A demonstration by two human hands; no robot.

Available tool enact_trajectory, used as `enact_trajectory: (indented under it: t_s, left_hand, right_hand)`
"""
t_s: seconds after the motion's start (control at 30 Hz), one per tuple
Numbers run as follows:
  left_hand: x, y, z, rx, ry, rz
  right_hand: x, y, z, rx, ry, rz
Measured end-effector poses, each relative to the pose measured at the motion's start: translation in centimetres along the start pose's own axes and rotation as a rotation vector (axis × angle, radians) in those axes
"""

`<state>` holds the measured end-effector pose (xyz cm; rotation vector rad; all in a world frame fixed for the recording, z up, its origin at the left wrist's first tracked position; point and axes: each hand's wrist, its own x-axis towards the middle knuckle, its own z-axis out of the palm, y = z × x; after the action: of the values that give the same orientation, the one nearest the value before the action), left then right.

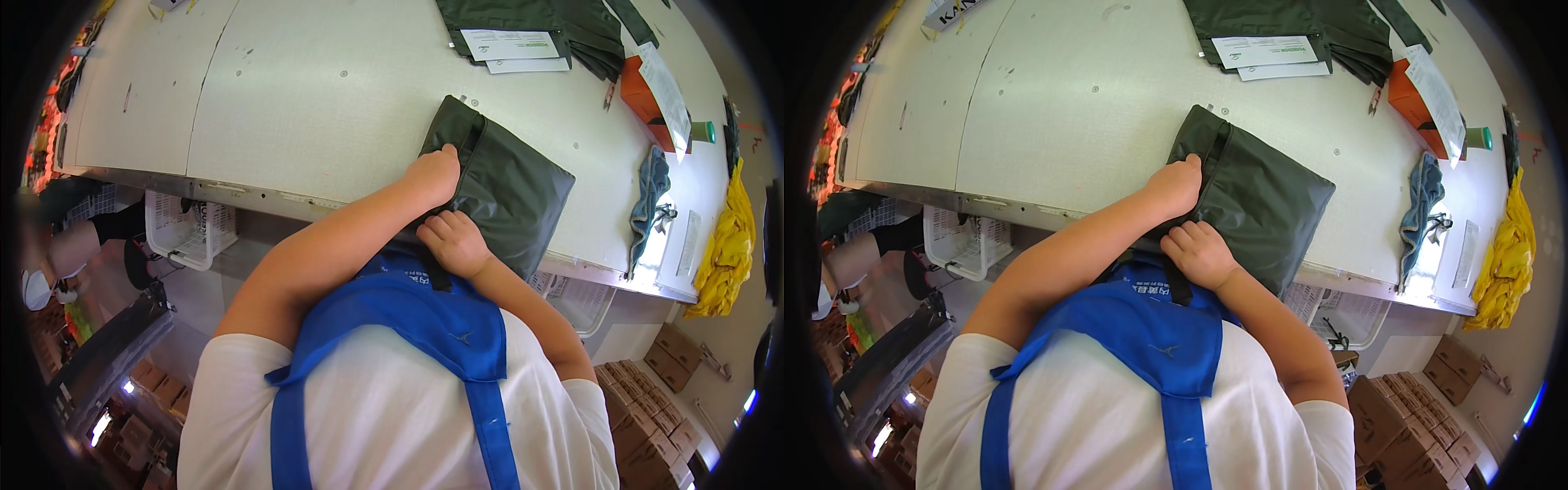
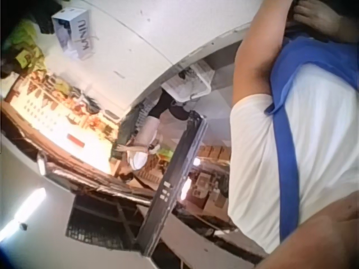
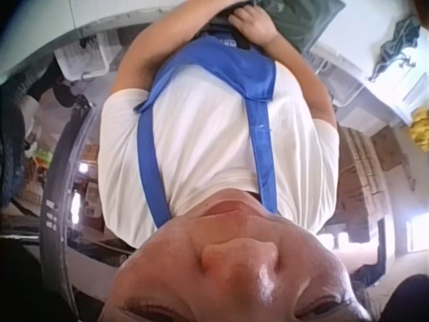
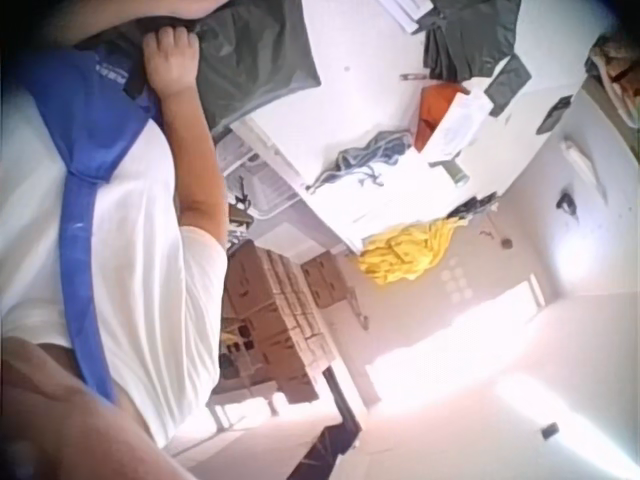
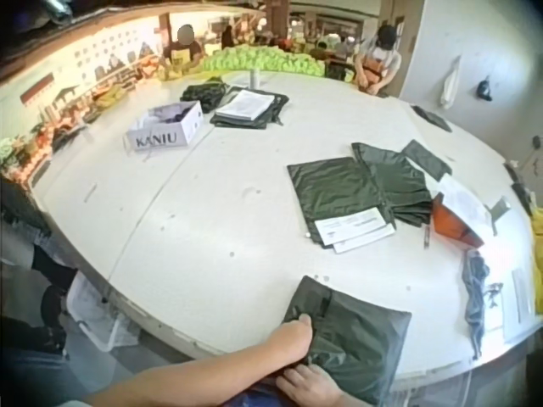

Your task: The person folds a large green waterproof garment on a white table, smoothing and aligning edges, then folds it into a compact rectangle and places it into a small green pouch. The person repeats the process with a second garment.

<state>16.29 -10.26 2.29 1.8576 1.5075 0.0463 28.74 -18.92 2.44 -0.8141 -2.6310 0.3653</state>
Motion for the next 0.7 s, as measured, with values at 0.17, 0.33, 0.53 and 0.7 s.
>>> enact_trajectory:
  t_s: [0.17, 0.33, 0.53, 0.7]
  left_hand:
    - [-0.7, -0.3, -0.4, 0.008, 0.032, 0.042]
    - [-4.6, -0.7, -3.7, -0.275, 0.294, 0.159]
    - [-9.9, -1.7, -2.1, -0.206, 0.592, 0.355]
    - [-8.5, -2.5, -0.8, -0.175, 0.578, 0.361]
  right_hand:
    - [0.8, -0.8, -1.1, 0.051, 0.123, 0.164]
    - [2.1, -0.9, -2.6, 0.105, 0.237, 0.365]
    - [5.0, -0.7, -3.7, 0.199, 0.354, 0.470]
    - [5.0, -1.0, -2.7, 0.132, 0.356, 0.439]
